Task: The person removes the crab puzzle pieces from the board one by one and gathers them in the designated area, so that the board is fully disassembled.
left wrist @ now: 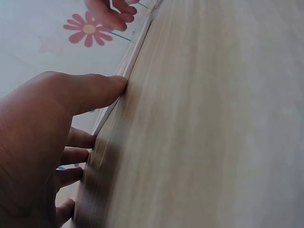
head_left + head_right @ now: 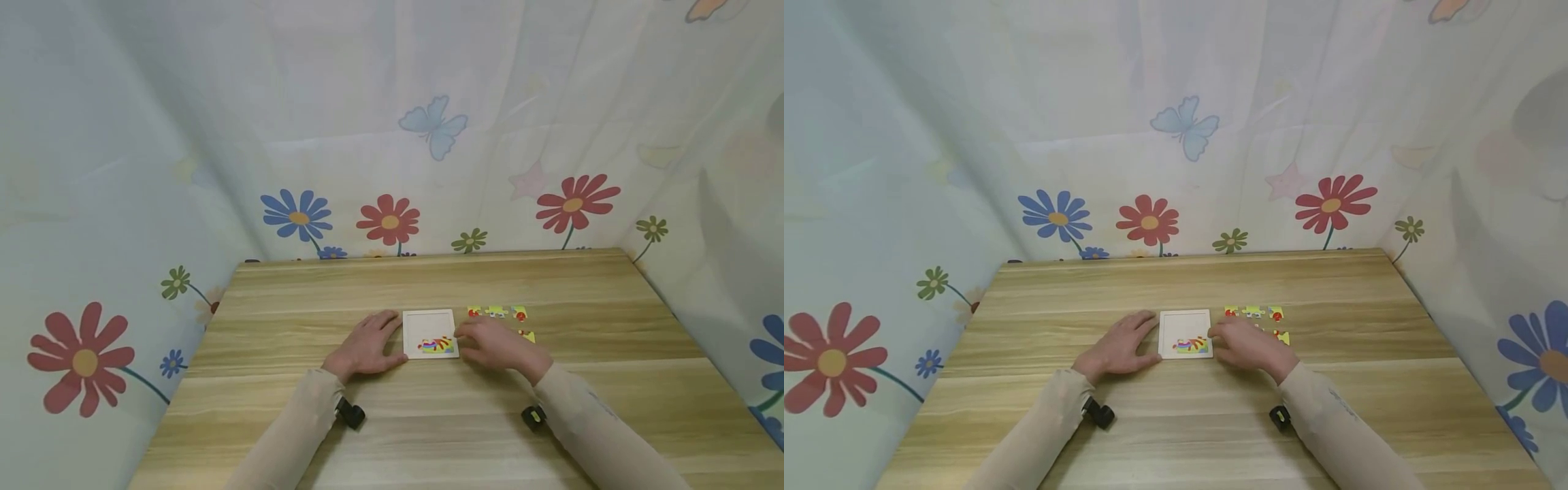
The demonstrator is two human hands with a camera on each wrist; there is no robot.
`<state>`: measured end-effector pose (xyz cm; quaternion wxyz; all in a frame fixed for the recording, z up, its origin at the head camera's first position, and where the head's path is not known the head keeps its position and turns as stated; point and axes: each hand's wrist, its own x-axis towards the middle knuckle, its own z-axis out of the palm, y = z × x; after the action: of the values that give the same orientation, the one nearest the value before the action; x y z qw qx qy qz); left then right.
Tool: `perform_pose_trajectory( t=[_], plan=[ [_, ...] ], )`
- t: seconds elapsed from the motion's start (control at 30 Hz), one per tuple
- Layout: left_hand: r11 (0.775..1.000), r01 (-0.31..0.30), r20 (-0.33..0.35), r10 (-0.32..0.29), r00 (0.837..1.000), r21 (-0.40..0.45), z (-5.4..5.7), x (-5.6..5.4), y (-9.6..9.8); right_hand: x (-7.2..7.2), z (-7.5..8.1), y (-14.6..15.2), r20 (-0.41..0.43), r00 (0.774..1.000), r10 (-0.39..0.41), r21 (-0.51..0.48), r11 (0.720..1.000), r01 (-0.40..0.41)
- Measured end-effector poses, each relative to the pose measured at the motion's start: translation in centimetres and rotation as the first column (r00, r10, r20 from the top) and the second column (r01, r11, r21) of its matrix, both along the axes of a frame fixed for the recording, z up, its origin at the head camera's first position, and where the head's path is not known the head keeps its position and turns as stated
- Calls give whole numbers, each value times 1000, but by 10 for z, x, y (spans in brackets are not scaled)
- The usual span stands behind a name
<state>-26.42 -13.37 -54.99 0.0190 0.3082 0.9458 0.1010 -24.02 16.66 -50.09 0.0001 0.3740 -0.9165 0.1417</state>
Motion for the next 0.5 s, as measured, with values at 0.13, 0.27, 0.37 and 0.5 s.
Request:
perform_pose_trajectory(
  t=[0.13, 0.27, 0.37, 0.5],
  plan=[
    [1000, 5, 2, -5, 1000, 2, 2, 0, 0, -3, 2, -11, -1, 1000, -4, 1, 1000, 4],
    [1000, 5, 3, -5, 1000, -4, 2, 0, -1, -5, 4, -21, 21, 1000, -18, 14, 1000, 18],
    [1000, 3, 4, -3, 1000, -12, 2, -1, -1, -7, 5, -29, 43, 999, -11, 17, 1000, 10],
    [1000, 2, 3, -2, 1000, -10, 2, -1, -1, -9, 4, -38, 75, 997, 4, 8, 1000, -4]
  ],
)
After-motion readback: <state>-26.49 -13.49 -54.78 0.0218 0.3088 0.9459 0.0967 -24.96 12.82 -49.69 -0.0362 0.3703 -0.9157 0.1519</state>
